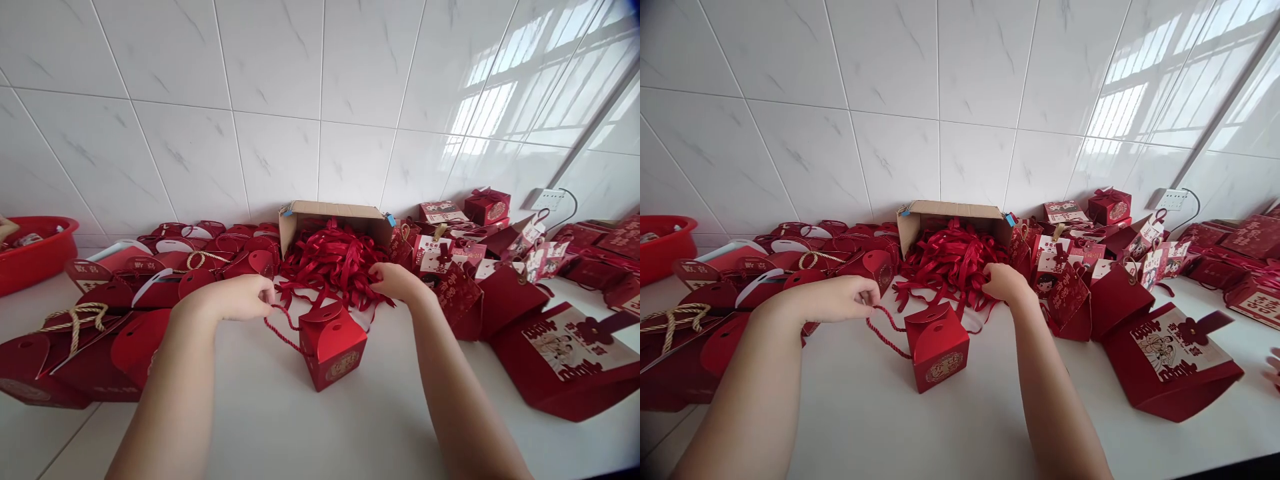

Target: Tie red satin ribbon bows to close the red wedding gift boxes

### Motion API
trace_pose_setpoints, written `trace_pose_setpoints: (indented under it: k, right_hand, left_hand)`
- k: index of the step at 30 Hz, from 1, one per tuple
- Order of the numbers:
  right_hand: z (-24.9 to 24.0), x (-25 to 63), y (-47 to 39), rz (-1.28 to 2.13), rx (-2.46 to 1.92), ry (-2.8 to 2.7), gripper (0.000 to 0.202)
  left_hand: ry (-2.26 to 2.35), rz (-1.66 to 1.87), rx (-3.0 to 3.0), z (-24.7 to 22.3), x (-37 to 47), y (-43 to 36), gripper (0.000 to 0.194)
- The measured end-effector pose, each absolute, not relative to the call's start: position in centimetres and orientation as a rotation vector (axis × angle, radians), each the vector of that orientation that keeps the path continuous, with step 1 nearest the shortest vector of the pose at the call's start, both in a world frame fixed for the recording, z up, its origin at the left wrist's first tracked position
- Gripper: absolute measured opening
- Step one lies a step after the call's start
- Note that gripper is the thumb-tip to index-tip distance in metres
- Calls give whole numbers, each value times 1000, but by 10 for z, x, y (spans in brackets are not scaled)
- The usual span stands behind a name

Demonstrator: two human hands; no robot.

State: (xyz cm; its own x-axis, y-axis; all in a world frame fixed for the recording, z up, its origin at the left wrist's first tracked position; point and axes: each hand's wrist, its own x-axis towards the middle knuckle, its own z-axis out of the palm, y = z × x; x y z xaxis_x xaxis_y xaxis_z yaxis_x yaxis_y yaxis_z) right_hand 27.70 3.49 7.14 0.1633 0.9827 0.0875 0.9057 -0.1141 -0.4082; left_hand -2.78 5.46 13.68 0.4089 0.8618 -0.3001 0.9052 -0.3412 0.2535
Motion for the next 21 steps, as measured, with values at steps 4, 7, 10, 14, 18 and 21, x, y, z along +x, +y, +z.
trace_pose_setpoints:
  k: [4, 7, 10, 14, 18, 21]
  right_hand:
    - [39, 260, 63, 184, -2041, -1776, 58]
    - [7, 244, 78, 140, -2102, -1682, 77]
    - [-14, 235, 88, 68, -2143, -1596, 97]
    - [-7, 238, 109, -116, -2156, -1569, 115]
    - [17, 248, 146, -112, -2156, -1681, 128]
    - [26, 259, 170, 43, -2188, -1726, 129]
  left_hand:
    - [1441, -88, 2316, 132, -29, 60, 50]
    - [1356, -115, 2320, 132, -25, 55, 55]
    - [1301, -136, 2311, 133, -21, 50, 55]
    - [1313, -119, 2306, 134, -22, 47, 53]
    - [1300, -60, 2344, 137, -26, 41, 49]
    - [1308, -17, 2362, 139, -30, 36, 48]
